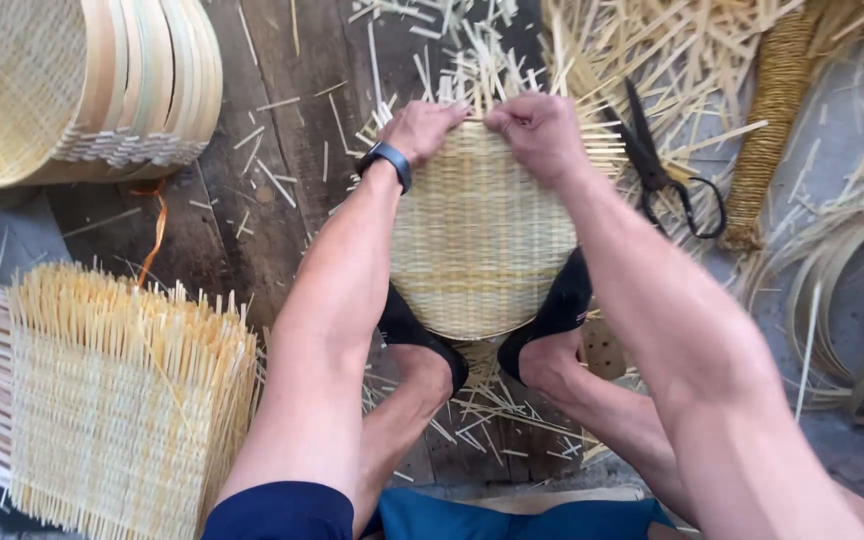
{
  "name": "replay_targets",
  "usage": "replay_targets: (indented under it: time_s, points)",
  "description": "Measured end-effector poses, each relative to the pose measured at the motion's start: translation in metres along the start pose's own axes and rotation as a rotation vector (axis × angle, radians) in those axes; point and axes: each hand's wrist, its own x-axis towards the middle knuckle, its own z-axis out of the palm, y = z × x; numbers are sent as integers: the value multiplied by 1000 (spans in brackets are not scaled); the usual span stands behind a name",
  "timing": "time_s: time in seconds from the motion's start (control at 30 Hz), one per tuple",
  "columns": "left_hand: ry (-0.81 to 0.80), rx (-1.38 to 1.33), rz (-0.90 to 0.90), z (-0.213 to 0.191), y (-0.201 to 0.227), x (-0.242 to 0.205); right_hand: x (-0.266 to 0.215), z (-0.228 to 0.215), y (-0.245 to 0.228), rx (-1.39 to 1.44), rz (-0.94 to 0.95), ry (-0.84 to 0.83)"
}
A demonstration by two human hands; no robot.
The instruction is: Weaving bamboo strips into a circular frame and trimming the edges to create a round tray or lid.
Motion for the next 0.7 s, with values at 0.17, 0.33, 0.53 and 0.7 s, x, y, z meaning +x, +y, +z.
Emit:
replay_targets:
  time_s: [0.17,0.33,0.53,0.7]
  points:
    - [-41,3,-76,5,1,1,-53,1,3,-626,49,361]
    - [-16,-47,-65,0,4,-5,-43,-3,-3,-191,698,8]
    - [457,110,198,14,-44,-38,-43,9,32,-192,557,73]
    - [499,-112,66,21,-90,-52,-48,3,19,-71,565,105]
